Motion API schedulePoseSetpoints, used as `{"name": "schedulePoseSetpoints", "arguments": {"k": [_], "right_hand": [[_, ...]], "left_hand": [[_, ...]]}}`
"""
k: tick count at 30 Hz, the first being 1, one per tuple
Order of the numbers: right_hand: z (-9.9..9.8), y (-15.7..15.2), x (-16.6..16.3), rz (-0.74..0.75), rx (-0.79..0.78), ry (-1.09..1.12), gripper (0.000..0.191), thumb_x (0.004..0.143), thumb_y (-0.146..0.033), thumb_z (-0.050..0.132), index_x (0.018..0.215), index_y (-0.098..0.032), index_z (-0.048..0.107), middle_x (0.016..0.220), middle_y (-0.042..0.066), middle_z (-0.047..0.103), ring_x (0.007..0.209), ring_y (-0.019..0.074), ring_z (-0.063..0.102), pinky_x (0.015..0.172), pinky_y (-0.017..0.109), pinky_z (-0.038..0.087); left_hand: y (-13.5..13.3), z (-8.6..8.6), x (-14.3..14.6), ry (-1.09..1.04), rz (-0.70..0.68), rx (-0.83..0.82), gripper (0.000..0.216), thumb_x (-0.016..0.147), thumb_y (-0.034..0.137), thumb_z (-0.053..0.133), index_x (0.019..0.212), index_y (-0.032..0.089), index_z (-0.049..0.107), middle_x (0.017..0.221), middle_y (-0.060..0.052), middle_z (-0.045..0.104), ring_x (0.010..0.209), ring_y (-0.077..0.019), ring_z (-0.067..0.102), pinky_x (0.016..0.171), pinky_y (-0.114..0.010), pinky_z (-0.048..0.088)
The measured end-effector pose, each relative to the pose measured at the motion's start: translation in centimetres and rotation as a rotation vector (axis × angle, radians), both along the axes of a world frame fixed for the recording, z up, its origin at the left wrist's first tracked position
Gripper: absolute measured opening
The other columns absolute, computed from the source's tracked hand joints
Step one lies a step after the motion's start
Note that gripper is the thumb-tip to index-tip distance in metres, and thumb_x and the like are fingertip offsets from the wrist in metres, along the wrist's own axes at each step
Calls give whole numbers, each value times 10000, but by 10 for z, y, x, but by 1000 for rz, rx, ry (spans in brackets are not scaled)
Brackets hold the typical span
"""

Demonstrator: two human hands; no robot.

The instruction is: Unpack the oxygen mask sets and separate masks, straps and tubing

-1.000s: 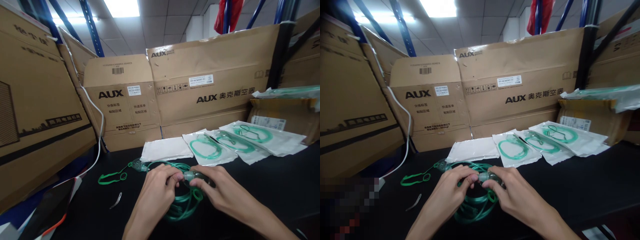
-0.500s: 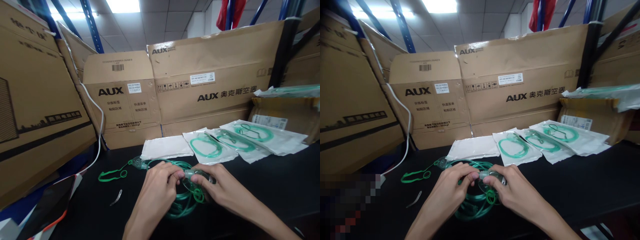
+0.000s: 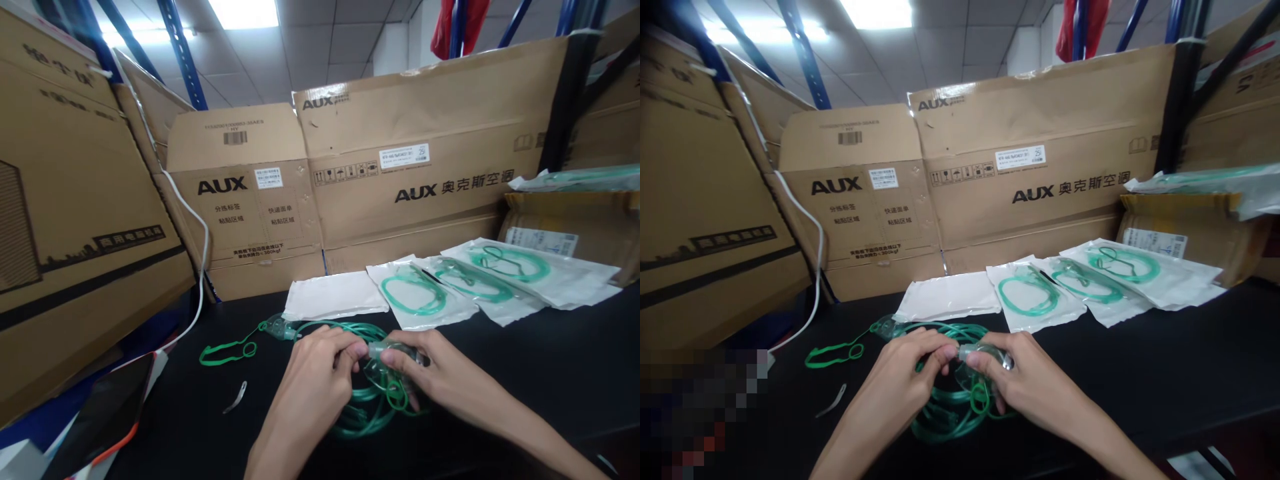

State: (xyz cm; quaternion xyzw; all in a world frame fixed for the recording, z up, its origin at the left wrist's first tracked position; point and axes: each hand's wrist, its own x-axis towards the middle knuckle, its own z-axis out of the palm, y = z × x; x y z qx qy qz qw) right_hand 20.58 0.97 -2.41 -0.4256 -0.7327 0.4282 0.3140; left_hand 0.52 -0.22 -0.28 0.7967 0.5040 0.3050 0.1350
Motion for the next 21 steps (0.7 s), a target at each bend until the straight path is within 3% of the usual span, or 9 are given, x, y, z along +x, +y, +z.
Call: {"name": "schedulePoseSetpoints", "arguments": {"k": [10, 21], "right_hand": [[-1, 4, 2, 4, 24, -28, 518, 952, -645, 470, 791, -174, 616, 545, -57, 497, 442, 109, 572, 452, 193, 387], [4, 1, 1, 9, -7, 9, 476, 958, -596, 506, 834, -162, 657, 520, -52, 531, 413, 92, 550, 441, 172, 371]], "left_hand": [[-3, 0, 5, -61, 21, -77, 350, 1016, 235, 410, 707, 196, 568, 745, 11, 643, 698, -151, 570, 694, -265, 368], [-2, -1, 6, -71, -9, -68, 362, 1034, 261, 385, 720, 196, 553, 753, 0, 625, 705, -158, 566, 710, -277, 374]]}}
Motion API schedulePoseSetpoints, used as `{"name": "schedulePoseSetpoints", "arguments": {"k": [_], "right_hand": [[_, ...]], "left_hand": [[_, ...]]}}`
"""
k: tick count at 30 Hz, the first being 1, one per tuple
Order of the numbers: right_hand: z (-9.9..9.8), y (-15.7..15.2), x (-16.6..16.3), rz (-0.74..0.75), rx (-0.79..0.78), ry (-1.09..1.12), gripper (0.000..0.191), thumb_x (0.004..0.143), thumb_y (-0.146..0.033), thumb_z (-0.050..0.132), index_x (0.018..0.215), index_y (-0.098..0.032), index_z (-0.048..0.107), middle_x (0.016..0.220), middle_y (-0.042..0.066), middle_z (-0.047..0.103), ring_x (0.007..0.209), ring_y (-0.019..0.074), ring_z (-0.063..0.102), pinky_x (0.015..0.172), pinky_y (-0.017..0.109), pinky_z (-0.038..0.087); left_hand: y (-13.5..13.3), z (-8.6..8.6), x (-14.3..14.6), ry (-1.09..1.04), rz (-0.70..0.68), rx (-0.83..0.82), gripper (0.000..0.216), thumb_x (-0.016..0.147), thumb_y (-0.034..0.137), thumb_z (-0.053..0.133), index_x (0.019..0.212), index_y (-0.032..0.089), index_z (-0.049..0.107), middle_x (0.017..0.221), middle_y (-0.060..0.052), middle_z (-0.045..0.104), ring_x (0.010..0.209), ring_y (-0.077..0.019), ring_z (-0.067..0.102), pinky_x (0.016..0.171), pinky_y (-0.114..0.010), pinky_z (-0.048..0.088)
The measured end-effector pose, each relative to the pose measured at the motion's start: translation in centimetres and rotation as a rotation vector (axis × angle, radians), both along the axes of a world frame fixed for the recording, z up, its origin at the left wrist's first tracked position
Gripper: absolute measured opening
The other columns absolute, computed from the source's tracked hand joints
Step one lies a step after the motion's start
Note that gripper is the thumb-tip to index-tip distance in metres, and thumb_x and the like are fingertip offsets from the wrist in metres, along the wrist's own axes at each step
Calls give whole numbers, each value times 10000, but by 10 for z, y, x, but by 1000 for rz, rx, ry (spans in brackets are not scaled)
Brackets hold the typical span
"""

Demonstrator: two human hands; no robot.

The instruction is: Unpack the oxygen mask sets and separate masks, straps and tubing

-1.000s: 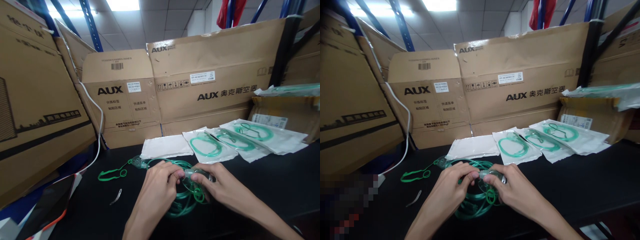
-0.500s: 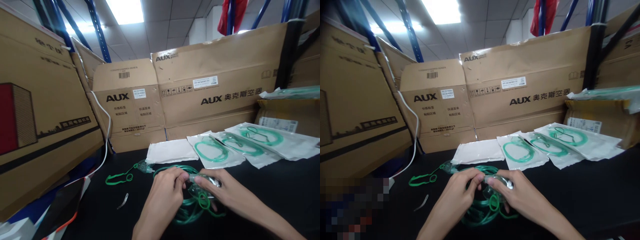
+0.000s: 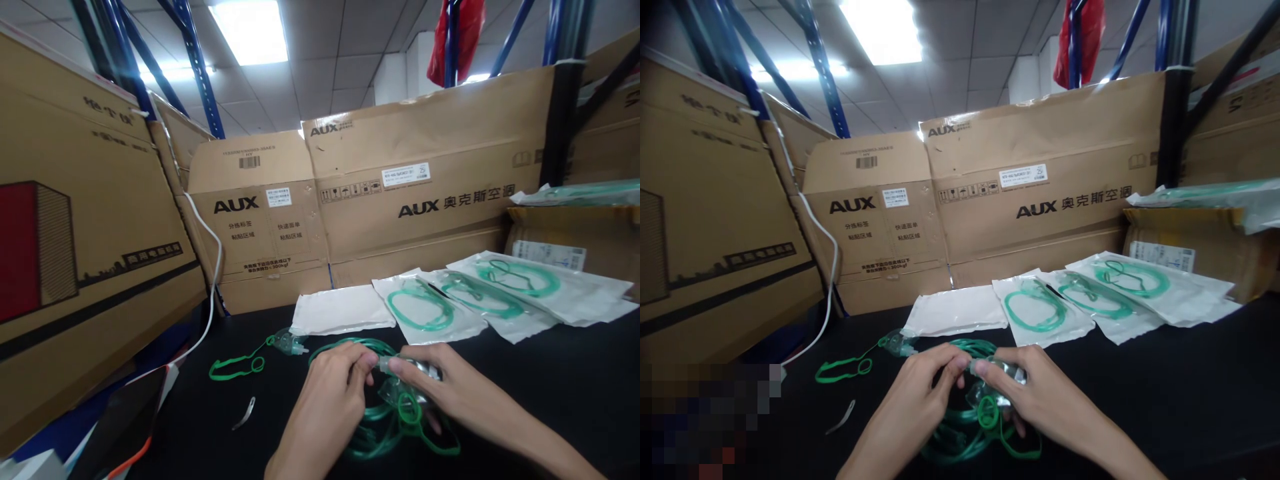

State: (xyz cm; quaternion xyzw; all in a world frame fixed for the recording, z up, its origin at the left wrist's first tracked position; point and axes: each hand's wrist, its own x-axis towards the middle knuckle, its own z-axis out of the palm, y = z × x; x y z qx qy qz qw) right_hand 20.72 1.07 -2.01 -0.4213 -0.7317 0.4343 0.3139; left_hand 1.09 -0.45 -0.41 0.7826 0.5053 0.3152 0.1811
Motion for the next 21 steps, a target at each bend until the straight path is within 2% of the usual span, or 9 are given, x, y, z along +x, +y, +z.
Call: {"name": "schedulePoseSetpoints", "arguments": {"k": [8, 11, 13, 17, 19, 21], "right_hand": [[1, 1, 6, 156, -104, 134, 502, 967, -606, 477, 882, -149, 666, 544, -31, 576, 401, 88, 529, 428, 173, 346], [3, 1, 8, 114, -71, 80, 474, 961, -589, 503, 875, -156, 676, 567, -39, 556, 423, 94, 544, 465, 188, 393], [4, 0, 8, 34, -19, -17, 481, 950, -607, 504, 874, -169, 689, 633, -26, 570, 457, 107, 563, 499, 213, 433], [0, -1, 12, -129, 168, -231, 453, 915, -638, 539, 907, -226, 727, 842, 38, 664, 827, 230, 676, 744, 299, 514], [-2, 0, 15, -117, 239, -279, 406, 913, -624, 557, 953, -259, 732, 918, 42, 694, 987, 269, 653, 855, 335, 496], [-3, 1, 20, -59, 284, -292, 373, 923, -604, 561, 985, -278, 731, 997, 36, 712, 1045, 274, 638, 884, 340, 490]], "left_hand": [[-5, 7, -6, -40, -87, -33, 403, 1048, 340, 398, 704, 196, 548, 717, 22, 612, 697, -142, 561, 688, -248, 389], [-2, 6, -4, -46, -75, -30, 407, 1048, 355, 399, 706, 195, 552, 718, 24, 612, 698, -141, 561, 688, -247, 385], [0, 3, -2, -35, -53, -42, 392, 1047, 342, 396, 723, 199, 565, 726, 24, 619, 705, -144, 565, 687, -250, 379], [1, -3, -2, 0, -45, -118, 372, 1040, 333, 396, 745, 205, 583, 728, 23, 636, 713, -153, 580, 684, -255, 378], [0, -4, -4, 11, -55, -174, 388, 1041, 367, 387, 755, 206, 593, 733, 20, 638, 727, -159, 590, 691, -256, 387], [-1, -3, -6, 8, -77, -235, 404, 1039, 417, 381, 781, 208, 611, 741, 19, 634, 742, -162, 593, 696, -254, 399]]}}
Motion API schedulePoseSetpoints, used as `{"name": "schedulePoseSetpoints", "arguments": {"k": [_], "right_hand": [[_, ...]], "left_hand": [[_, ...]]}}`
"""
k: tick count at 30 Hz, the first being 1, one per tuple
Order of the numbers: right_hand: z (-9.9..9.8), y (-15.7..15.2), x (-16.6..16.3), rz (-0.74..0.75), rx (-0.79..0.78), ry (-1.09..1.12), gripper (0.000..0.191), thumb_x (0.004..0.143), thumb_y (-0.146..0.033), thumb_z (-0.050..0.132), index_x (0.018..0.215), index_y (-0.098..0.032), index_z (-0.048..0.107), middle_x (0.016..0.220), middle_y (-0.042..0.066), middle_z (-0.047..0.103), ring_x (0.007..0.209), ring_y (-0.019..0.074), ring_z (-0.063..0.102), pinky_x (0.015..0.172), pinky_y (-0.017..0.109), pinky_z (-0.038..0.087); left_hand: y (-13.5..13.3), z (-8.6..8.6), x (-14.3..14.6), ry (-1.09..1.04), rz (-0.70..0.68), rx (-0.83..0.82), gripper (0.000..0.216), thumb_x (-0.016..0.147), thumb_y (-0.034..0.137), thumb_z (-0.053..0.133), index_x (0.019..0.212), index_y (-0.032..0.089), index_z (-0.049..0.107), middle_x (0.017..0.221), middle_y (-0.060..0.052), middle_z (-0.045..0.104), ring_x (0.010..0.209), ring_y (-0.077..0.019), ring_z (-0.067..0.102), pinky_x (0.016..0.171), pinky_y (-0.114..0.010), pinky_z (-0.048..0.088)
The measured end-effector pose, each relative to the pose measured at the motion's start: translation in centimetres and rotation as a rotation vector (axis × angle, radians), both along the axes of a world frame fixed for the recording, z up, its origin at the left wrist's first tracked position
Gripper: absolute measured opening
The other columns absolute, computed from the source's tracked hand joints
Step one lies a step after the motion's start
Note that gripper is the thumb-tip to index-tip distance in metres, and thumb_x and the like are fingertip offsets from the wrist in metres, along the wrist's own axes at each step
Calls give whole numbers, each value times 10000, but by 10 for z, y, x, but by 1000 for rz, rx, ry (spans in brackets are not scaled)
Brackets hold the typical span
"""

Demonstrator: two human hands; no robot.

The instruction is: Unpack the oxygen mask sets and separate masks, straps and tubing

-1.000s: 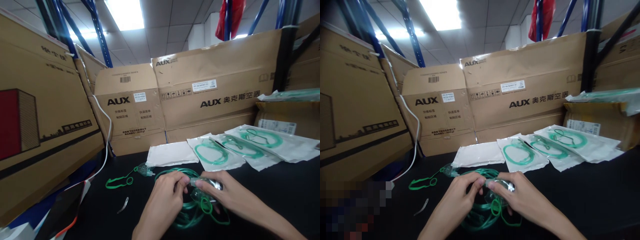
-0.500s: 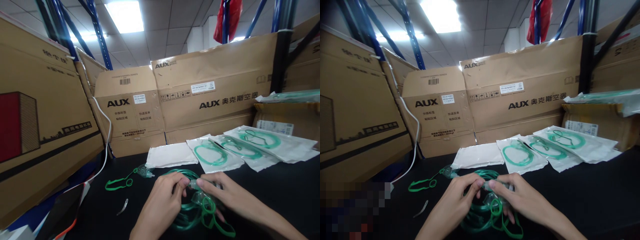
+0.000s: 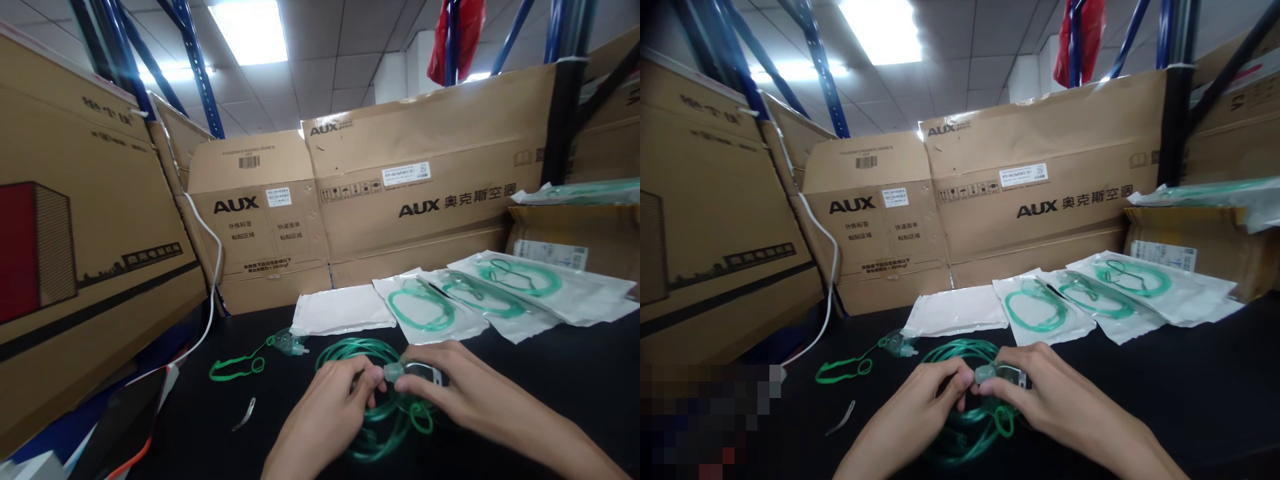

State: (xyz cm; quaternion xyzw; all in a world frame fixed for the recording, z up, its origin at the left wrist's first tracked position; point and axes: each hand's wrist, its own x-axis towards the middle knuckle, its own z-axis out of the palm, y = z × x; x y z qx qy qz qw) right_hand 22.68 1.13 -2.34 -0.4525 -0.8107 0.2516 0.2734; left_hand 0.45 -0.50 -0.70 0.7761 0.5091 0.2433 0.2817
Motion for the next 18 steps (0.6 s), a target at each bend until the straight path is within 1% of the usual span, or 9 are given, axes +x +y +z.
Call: {"name": "schedulePoseSetpoints", "arguments": {"k": [2, 4, 6, 9, 11, 14, 18], "right_hand": [[1, 0, 4, 44, 41, -9, 354, 939, -581, 558, 1038, -289, 732, 1108, 33, 716, 1116, 275, 620, 902, 330, 490], [5, 0, 8, 45, 90, -19, 356, 944, -572, 561, 1101, -301, 730, 1206, 31, 701, 1170, 278, 605, 919, 322, 493], [7, -2, 10, 45, 133, -35, 348, 946, -563, 568, 1124, -311, 728, 1236, 26, 695, 1187, 281, 603, 922, 320, 500], [9, -4, 11, 79, 204, -68, 279, 969, -505, 563, 1062, -310, 739, 1198, 20, 706, 1143, 275, 633, 876, 315, 520], [7, -5, 10, 98, 263, -105, 252, 995, -455, 535, 1028, -309, 737, 1199, 19, 701, 1108, 266, 649, 841, 313, 524], [5, -6, 6, 110, 335, -148, 234, 1010, -418, 521, 1047, -303, 721, 1148, 26, 705, 1009, 243, 678, 796, 310, 521], [2, -8, -3, 146, 381, -183, 169, 997, -365, 569, 1056, -275, 698, 945, 11, 700, 836, 206, 687, 747, 309, 509]], "left_hand": [[0, 2, -2, -20, -36, -45, 410, 1037, 453, 379, 822, 209, 630, 761, 18, 630, 756, -160, 586, 703, -250, 408], [0, 5, -4, -49, -78, -70, 416, 1038, 469, 374, 856, 209, 643, 773, 20, 621, 754, -153, 568, 704, -243, 410], [0, 6, -6, -68, -104, -81, 419, 1041, 469, 368, 888, 207, 658, 773, 20, 611, 739, -147, 545, 691, -239, 405], [1, 8, -6, -67, -111, -85, 403, 1033, 466, 396, 929, 207, 687, 760, 17, 608, 706, -147, 527, 649, -237, 390], [1, 9, -7, -64, -117, -62, 386, 1028, 450, 424, 925, 210, 708, 771, 10, 634, 726, -154, 553, 663, -242, 399], [1, 9, -9, -63, -119, -7, 339, 1021, 399, 470, 910, 225, 739, 843, -1, 698, 826, -174, 614, 768, -258, 433], [-1, 3, -15, 15, -32, 35, 206, 979, 305, 551, 993, 277, 755, 975, 12, 737, 984, -203, 619, 861, -281, 434]]}}
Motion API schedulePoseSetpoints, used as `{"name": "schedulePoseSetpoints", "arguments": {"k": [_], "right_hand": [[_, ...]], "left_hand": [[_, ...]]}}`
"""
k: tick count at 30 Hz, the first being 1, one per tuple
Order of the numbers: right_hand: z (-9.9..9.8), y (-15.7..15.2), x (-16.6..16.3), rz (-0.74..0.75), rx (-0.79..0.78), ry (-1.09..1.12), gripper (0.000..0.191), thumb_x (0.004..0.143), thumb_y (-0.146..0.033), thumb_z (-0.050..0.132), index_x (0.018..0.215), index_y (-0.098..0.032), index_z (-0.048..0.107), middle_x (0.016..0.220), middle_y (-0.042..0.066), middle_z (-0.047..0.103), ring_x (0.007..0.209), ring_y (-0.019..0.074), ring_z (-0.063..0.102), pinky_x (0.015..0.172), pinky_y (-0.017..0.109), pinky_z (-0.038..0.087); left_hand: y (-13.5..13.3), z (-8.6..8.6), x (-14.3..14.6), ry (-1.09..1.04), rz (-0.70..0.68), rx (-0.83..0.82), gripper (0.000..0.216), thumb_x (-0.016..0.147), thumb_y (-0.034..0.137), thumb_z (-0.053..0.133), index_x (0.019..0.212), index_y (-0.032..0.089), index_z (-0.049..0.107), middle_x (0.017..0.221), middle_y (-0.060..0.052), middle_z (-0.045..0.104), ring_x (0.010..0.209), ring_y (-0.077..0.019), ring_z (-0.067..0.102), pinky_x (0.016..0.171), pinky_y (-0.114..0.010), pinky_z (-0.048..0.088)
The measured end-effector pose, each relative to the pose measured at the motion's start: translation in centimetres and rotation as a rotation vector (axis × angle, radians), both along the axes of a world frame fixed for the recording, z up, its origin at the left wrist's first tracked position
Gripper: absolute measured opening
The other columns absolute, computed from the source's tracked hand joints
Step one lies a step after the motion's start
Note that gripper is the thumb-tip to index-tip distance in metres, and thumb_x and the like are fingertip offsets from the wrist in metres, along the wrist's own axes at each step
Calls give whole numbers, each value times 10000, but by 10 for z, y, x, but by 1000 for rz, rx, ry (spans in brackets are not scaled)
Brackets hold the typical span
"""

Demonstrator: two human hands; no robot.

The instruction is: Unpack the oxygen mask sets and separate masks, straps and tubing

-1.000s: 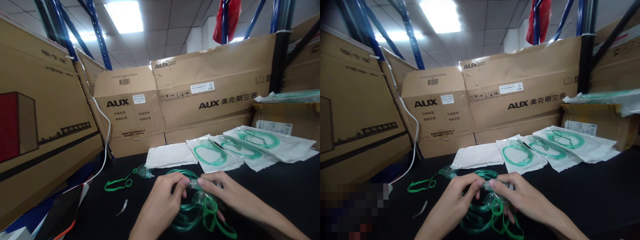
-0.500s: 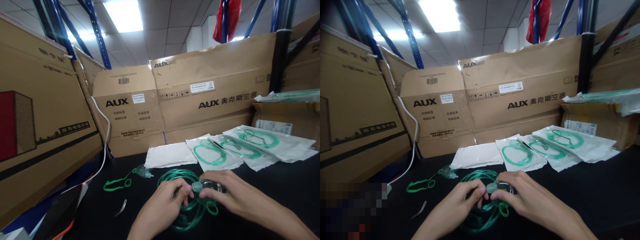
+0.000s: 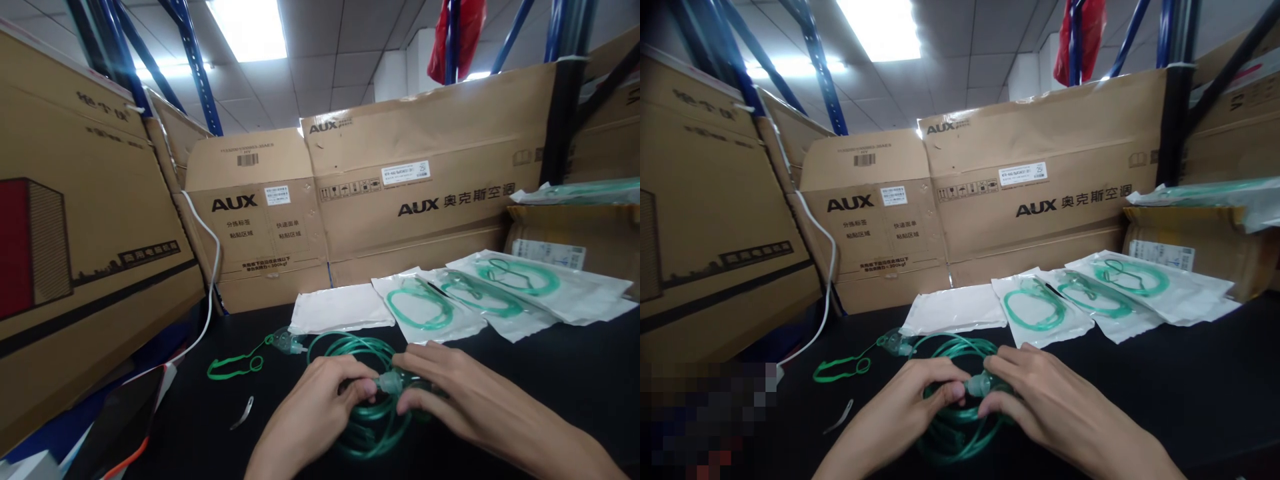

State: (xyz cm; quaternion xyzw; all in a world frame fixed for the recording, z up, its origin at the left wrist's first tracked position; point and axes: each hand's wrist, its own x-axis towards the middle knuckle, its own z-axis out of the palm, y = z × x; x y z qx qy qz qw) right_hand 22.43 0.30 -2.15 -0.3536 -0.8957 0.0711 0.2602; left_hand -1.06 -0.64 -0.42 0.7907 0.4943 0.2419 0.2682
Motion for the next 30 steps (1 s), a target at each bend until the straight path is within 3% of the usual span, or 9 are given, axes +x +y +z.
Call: {"name": "schedulePoseSetpoints", "arguments": {"k": [5, 9, 16, 25, 27, 30], "right_hand": [[-7, 2, -6, 42, 47, -65, 58, 960, -273, 635, 992, -246, 675, 905, 5, 675, 823, 210, 672, 746, 322, 500], [-6, 3, -4, 58, 55, -60, 84, 985, -246, 590, 976, -265, 671, 926, 0, 665, 856, 205, 660, 777, 326, 492], [4, -3, -5, -45, -73, 8, 136, 1025, -313, 508, 985, -258, 626, 897, 1, 660, 842, 209, 655, 740, 327, 487], [-9, 1, -5, -127, -234, 146, 276, 1017, -409, 457, 1036, -279, 699, 1233, 49, 683, 1125, 278, 618, 854, 351, 510], [-9, 4, -7, -145, -281, 186, 268, 1003, -413, 481, 1040, -286, 714, 1171, 39, 703, 1130, 276, 598, 899, 361, 488], [-7, 9, -13, -123, -319, 232, 281, 994, -425, 496, 957, -259, 719, 888, 15, 713, 877, 220, 621, 816, 325, 473]], "left_hand": [[-3, -6, -4, 99, 8, -25, 241, 931, 174, 554, 965, 306, 753, 989, 46, 748, 1033, -201, 606, 894, -285, 414], [-2, 0, 2, 47, -21, 18, 313, 915, 94, 503, 919, 275, 759, 939, 38, 736, 942, -166, 632, 844, -253, 433], [1, 1, 12, 1, -9, 165, 332, 910, 52, 496, 891, 243, 768, 905, 8, 718, 869, -167, 635, 794, -272, 448], [2, 4, 15, 71, 11, 228, 336, 924, 33, 482, 888, 225, 755, 819, 13, 679, 798, -161, 617, 724, -279, 424], [2, 3, 15, 83, 27, 250, 327, 924, 36, 487, 905, 223, 755, 819, 11, 682, 798, -164, 616, 728, -284, 425], [3, 0, 15, 98, 51, 284, 354, 914, 12, 471, 895, 224, 754, 847, 6, 698, 813, -166, 622, 744, -291, 433]]}}
